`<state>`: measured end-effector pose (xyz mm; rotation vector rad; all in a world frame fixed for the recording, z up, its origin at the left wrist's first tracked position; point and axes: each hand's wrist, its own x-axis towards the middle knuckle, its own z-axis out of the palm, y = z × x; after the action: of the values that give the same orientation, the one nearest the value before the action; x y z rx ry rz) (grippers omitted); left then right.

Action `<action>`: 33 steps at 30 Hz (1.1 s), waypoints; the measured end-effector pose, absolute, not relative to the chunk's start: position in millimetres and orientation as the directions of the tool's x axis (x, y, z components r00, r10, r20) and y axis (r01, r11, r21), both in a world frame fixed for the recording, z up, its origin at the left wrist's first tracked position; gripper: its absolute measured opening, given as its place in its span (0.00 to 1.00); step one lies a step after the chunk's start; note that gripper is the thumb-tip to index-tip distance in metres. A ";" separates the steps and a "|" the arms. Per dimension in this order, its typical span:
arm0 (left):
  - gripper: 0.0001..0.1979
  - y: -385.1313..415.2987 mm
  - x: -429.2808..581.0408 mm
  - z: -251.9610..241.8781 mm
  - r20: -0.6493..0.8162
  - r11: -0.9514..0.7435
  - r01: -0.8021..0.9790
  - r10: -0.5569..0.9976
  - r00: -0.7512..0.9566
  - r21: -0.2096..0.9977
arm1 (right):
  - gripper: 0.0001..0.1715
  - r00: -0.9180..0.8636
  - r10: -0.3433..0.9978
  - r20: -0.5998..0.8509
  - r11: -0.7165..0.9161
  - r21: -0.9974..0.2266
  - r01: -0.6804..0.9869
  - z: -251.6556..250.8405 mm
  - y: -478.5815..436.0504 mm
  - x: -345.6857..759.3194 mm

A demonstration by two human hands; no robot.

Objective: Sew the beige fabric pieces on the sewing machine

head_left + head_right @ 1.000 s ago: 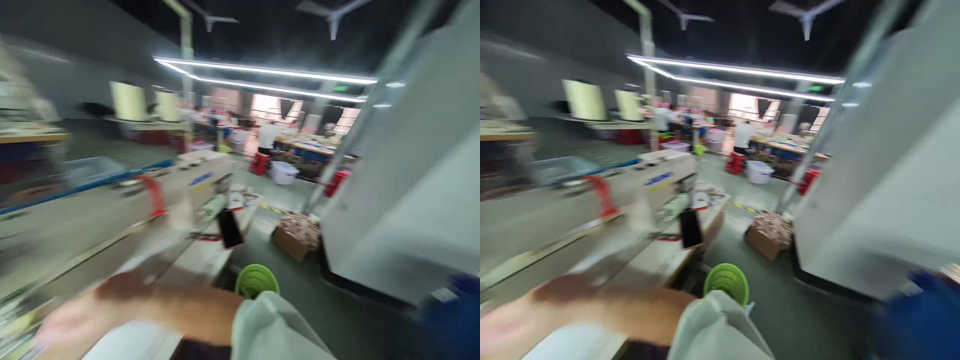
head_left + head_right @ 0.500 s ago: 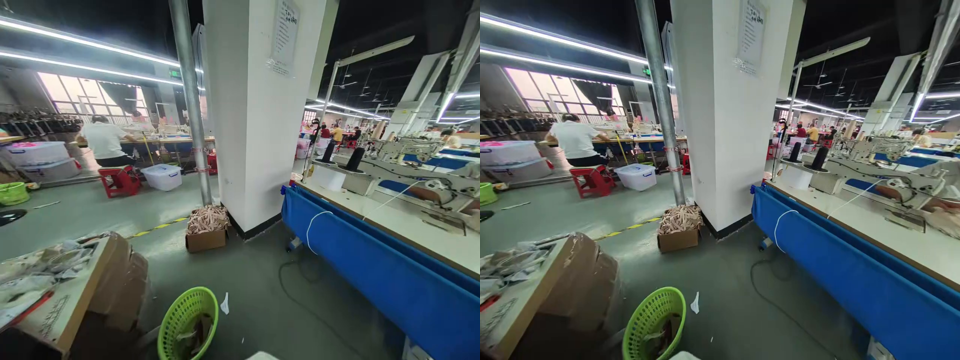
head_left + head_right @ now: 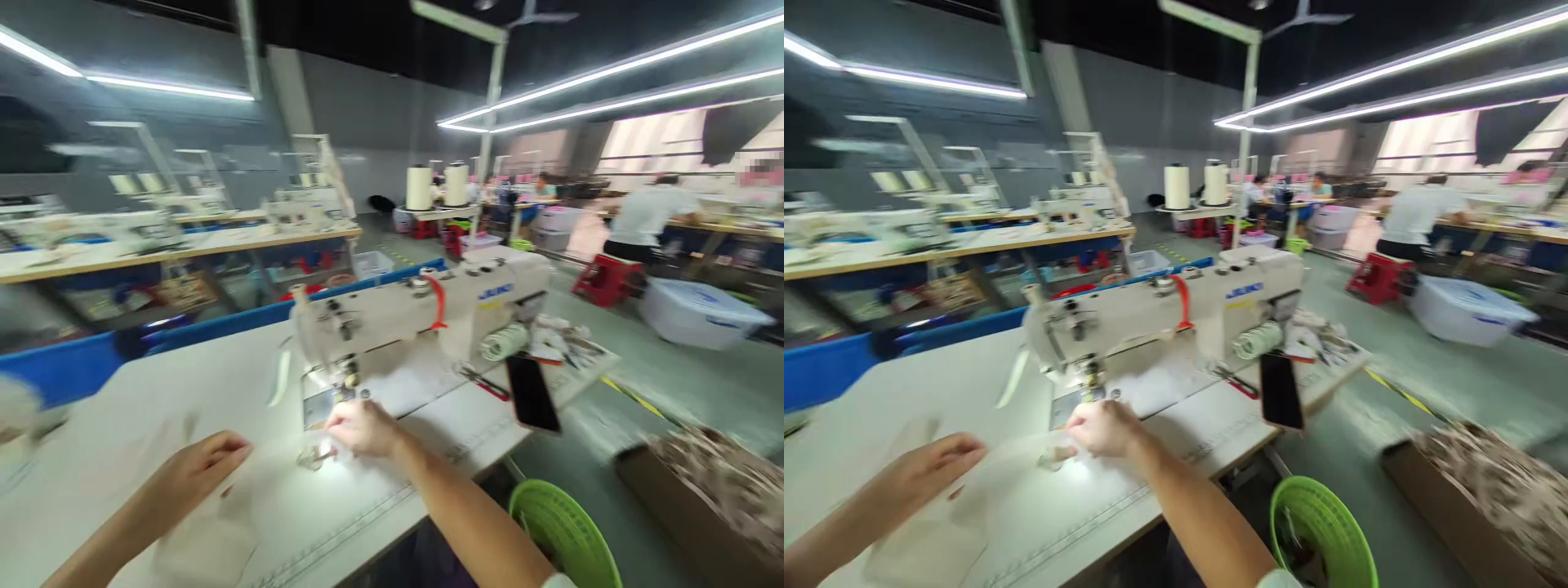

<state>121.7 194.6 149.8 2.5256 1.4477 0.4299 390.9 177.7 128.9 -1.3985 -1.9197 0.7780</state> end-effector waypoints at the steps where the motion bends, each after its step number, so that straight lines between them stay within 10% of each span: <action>1: 0.27 188.4 112.3 147.0 0.069 -0.392 0.829 0.914 0.399 0.399 | 0.08 -0.258 0.947 0.192 0.316 -0.710 0.629 127.5 176.2 393.3; 9: 0.15 173.8 98.5 151.6 -0.007 -0.192 0.936 0.979 0.204 0.296 | 0.12 -0.332 0.919 0.214 0.389 -0.356 0.850 125.1 172.1 382.8; 15: 0.17 180.7 69.2 148.2 0.258 -0.246 0.949 0.947 0.192 0.197 | 0.15 -0.398 0.876 0.271 0.429 -0.064 0.901 116.0 172.3 399.0; 25: 0.21 210.8 65.2 133.6 0.242 -0.310 0.946 0.929 0.281 0.091 | 0.17 -0.291 0.843 0.454 0.408 -0.186 0.894 98.4 169.6 430.5; 33: 0.20 212.5 65.7 142.9 0.326 -0.034 0.865 0.933 -0.152 0.501 | 0.16 -0.441 0.774 0.454 0.597 -0.291 0.747 123.7 164.8 449.9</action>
<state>65.7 212.5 142.9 1.9695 2.1029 0.9419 449.9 164.8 123.7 -1.2014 -2.2751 0.0636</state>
